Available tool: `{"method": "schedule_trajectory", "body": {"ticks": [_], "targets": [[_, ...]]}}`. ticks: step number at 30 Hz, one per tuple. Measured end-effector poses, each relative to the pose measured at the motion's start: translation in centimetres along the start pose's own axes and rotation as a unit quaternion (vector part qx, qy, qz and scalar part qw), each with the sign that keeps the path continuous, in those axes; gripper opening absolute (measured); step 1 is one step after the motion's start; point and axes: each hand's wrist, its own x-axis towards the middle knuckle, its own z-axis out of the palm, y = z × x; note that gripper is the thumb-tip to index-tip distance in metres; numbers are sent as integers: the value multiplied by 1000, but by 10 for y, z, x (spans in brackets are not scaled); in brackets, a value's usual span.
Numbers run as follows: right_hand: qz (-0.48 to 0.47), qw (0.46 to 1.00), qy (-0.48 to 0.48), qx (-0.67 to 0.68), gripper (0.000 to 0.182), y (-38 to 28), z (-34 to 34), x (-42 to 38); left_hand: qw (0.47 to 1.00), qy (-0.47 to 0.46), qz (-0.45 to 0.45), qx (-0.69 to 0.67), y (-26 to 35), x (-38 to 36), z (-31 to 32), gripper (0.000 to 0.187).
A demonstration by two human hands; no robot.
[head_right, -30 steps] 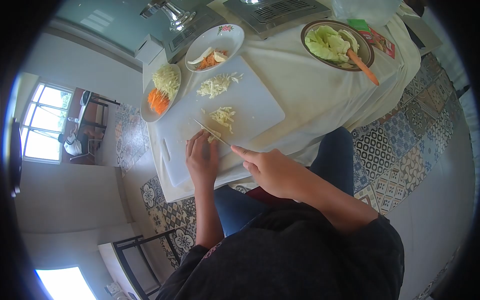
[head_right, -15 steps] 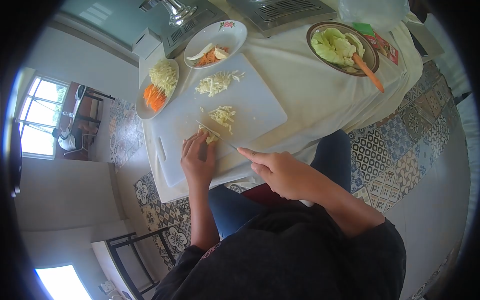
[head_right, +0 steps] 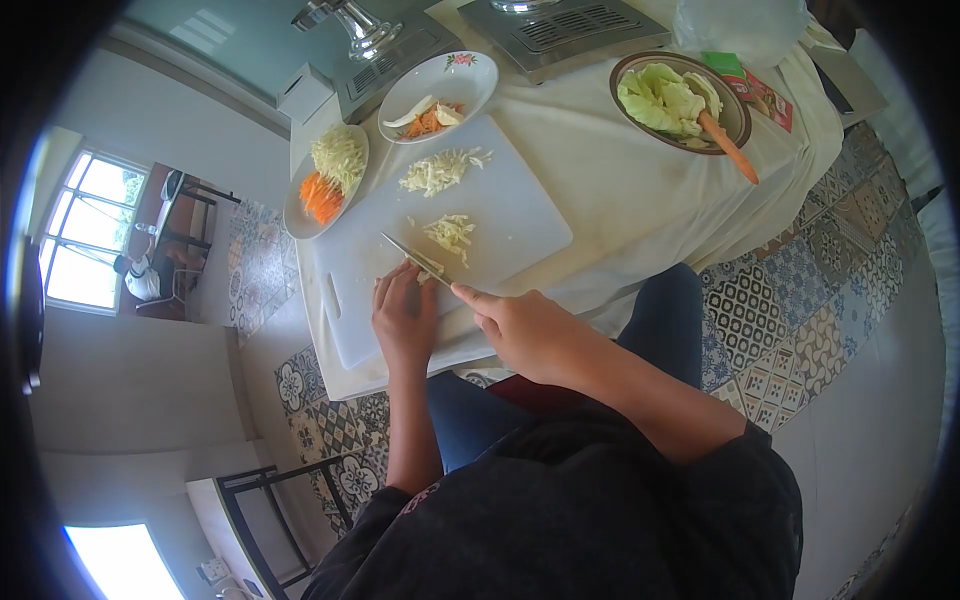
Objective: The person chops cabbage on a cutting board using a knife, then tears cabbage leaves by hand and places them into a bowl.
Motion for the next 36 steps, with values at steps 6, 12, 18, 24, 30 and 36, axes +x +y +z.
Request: {"method": "schedule_trajectory", "body": {"ticks": [6,12,18,24,30,36], "targets": [[78,995,-50,-31,45,-24,-22,-33,1000,0,-8,-2,1,0,0,25],[89,992,-65,-60,46,-36,-39,-59,1000,17,-21,13,2,0,1,25],[73,994,-58,-53,46,-32,-39,-63,1000,17,-4,5,2,0,1,24],[51,998,-22,-32,45,-20,-17,-35,1000,12,17,-22,0,-2,-1,21],[75,997,-14,-16,45,-19,-5,-19,999,19,18,-31,4,-3,-3,20],[72,997,-1,-23,45,-20,-14,-30,999,46,-5,-16,1,-6,2,22]]}}
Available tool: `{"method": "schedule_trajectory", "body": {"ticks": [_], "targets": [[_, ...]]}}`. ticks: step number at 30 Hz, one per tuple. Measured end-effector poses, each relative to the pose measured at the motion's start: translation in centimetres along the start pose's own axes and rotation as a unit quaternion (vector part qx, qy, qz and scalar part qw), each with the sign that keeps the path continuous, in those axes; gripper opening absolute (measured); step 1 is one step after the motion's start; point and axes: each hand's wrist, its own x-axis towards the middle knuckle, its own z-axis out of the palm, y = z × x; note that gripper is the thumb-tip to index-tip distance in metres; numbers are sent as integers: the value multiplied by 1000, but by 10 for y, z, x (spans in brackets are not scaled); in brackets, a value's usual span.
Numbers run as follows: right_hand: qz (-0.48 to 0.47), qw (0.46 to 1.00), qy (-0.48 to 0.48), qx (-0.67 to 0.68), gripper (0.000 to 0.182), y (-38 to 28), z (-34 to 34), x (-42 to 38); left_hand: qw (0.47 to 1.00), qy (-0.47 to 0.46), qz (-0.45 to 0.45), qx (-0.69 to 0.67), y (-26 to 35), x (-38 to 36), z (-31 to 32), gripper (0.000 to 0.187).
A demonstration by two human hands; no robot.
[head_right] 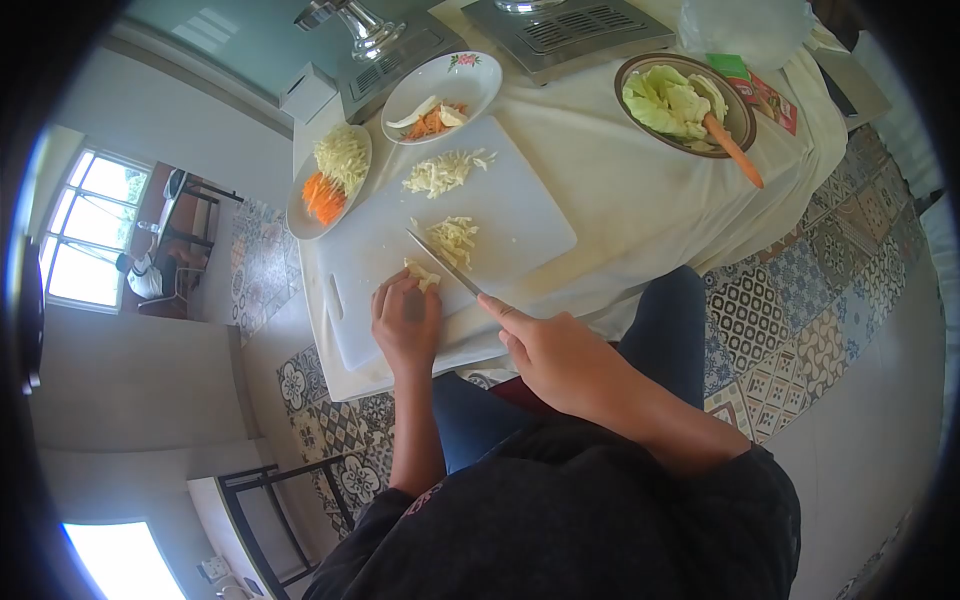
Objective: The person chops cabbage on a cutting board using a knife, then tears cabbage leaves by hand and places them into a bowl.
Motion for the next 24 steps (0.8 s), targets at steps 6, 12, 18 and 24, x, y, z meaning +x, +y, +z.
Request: {"method": "schedule_trajectory", "body": {"ticks": [6,12,18,24], "targets": [[6,1000,-2,30,46,-7,-9,-8,999,-41,21,5,-1,5,-3,29],[-26,999,6,44,45,-8,-4,-8,999,-47,20,3,5,5,-4,26],[-28,999,-6,47,45,-2,4,-2,998,-56,7,-12,0,6,-4,25],[-8,998,-14,63,45,2,3,-2,997,-71,27,25,6,7,-7,29]]}}
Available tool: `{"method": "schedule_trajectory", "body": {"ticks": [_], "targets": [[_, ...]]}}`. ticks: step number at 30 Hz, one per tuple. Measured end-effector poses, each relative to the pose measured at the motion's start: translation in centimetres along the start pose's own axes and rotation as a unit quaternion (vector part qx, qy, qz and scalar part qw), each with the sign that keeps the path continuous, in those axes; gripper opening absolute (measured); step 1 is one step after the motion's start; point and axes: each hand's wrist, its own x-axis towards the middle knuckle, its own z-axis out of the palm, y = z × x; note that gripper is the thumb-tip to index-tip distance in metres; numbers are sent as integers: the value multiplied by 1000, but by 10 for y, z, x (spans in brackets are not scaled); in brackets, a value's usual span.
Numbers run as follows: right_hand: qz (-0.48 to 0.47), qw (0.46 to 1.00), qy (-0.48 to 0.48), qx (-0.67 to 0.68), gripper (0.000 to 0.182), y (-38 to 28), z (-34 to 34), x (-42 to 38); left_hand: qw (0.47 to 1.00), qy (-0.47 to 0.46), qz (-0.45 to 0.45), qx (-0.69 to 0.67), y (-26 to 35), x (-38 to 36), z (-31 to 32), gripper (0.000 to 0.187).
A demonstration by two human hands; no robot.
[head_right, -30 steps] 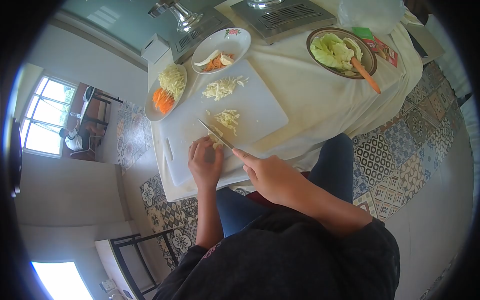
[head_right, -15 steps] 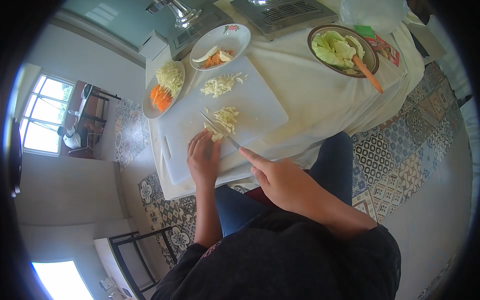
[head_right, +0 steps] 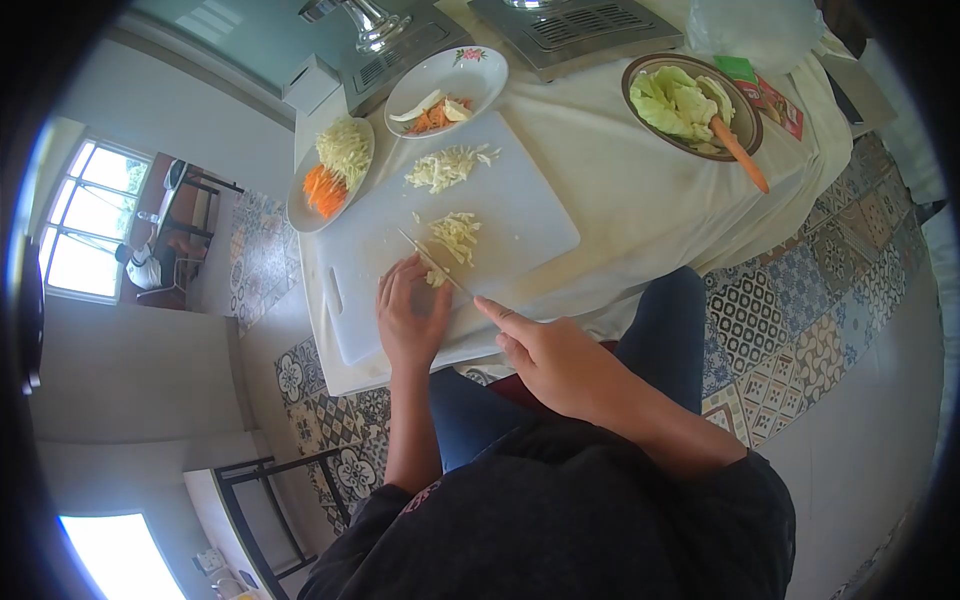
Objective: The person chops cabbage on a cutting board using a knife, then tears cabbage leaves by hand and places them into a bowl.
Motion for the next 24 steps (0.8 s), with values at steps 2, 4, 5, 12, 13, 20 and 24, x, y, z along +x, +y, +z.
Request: {"method": "schedule_trajectory", "body": {"ticks": [2,4,5,12,13,20,24], "targets": [[12,999,7,39,46,-1,-2,-1,1000,-9,-4,-4,-1,0,-3,34],[23,998,11,54,46,-2,-6,-5,998,-25,-36,-46,-5,1,-5,38],[25,998,12,52,47,-2,-7,-6,996,-29,-54,-67,-9,1,-8,39],[35,999,-7,33,52,1,-12,-13,994,-44,30,-92,-17,13,-38,38],[34,999,0,35,52,1,-12,-13,997,-24,7,-79,-14,12,-37,36],[27,1000,-4,7,52,1,-3,-1,998,21,-55,-13,-1,11,-5,25],[-7,999,10,-34,51,-2,3,4,1000,16,-13,-10,-8,13,-6,15]]}}
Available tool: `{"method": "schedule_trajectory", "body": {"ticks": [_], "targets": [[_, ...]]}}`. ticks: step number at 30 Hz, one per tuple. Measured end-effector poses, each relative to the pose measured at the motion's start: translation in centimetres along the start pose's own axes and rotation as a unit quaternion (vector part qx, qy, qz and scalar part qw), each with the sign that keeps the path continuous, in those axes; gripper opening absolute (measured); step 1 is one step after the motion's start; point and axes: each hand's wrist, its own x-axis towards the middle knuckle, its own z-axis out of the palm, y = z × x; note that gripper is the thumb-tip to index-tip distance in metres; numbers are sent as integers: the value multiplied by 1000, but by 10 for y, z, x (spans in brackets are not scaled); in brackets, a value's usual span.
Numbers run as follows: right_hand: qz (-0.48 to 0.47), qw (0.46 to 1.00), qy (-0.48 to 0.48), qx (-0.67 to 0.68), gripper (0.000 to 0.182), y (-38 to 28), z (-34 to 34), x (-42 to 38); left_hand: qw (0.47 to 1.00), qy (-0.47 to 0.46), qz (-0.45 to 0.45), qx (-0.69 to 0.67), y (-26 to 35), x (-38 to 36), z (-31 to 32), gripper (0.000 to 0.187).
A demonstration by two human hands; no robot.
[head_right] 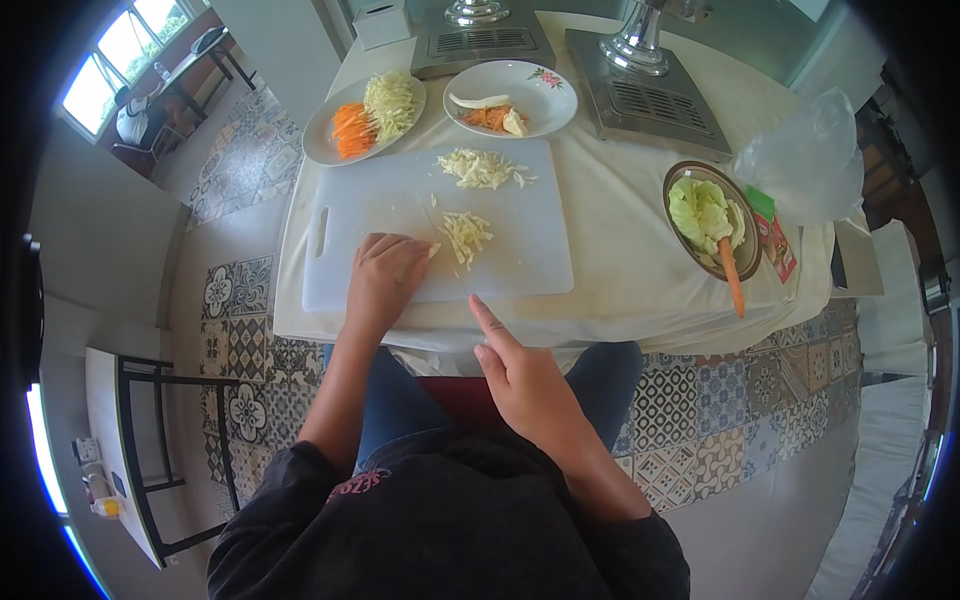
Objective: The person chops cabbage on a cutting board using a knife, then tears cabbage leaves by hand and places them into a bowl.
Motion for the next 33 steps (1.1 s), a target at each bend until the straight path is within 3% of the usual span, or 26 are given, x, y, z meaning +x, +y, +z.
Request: {"method": "schedule_trajectory", "body": {"ticks": [12,27,33], "targets": [[8,993,-31,-117,53,-13,11,2,1000,-1,8,8,-3,1,-2,14],[-3,996,-25,-81,52,-7,16,27,999,27,7,24,-3,-1,-1,12],[79,992,-47,-81,50,-23,-1,-17,999,43,-4,22,-4,-1,3,11]]}}
